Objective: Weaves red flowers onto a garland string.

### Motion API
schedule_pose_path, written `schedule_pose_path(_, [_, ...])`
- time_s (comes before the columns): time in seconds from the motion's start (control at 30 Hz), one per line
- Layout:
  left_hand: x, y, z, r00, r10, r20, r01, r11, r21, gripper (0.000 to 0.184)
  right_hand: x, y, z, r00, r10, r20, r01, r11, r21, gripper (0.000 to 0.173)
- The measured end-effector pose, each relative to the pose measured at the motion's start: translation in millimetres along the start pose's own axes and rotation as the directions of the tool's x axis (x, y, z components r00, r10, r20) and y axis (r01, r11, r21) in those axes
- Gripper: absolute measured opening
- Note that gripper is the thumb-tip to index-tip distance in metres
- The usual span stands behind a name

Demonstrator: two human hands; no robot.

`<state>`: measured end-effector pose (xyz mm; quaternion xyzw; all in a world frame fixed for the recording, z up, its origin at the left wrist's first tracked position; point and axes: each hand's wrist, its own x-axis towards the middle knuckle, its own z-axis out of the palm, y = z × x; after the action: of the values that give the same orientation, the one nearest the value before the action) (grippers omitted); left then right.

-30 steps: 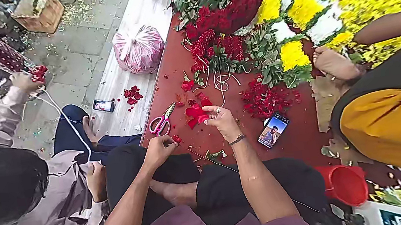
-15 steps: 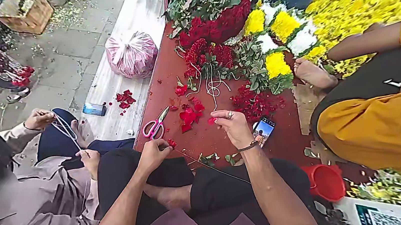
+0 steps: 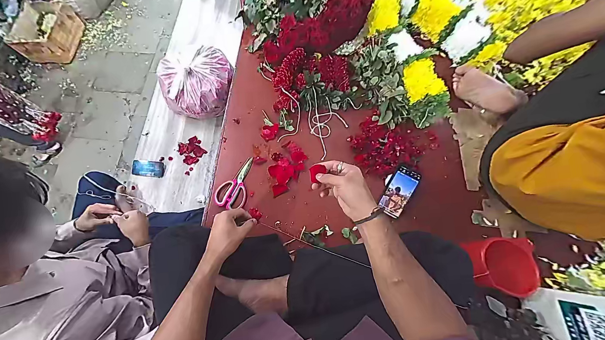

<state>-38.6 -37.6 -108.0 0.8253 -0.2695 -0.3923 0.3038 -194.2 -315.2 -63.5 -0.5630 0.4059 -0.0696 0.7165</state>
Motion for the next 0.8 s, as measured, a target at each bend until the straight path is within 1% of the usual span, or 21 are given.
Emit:
schedule_pose_path(0.13, [-1,-4,1,1.0,0.019,0.003,-0.019,1.0,-0.013,0.024,-5,-2,1,0.998,-0.036,-0.051,0.029,0.992,-0.122,0.027])
schedule_pose_path(0.3, [-3,-1,-1,0.999,0.031,-0.007,-0.032,0.999,-0.031,0.022,-2,3,0,0.991,-0.085,-0.104,0.061,0.975,-0.215,0.016])
schedule_pose_path(0.47, [-3,0,-2,1.0,0.027,0.002,-0.027,0.999,-0.044,0.022,1,5,2,0.987,-0.125,-0.103,0.109,0.984,-0.143,0.018])
schedule_pose_path(0.67, [-2,-1,-3,1.0,0.028,-0.005,-0.029,0.996,-0.086,0.02,1,6,5,0.995,-0.077,-0.069,0.067,0.988,-0.143,0.015])
schedule_pose_path(0.8, [-3,-3,-4,0.999,0.037,-0.013,-0.037,0.996,-0.082,0.019,-3,10,5,0.996,-0.09,-0.011,0.087,0.984,-0.153,0.021])
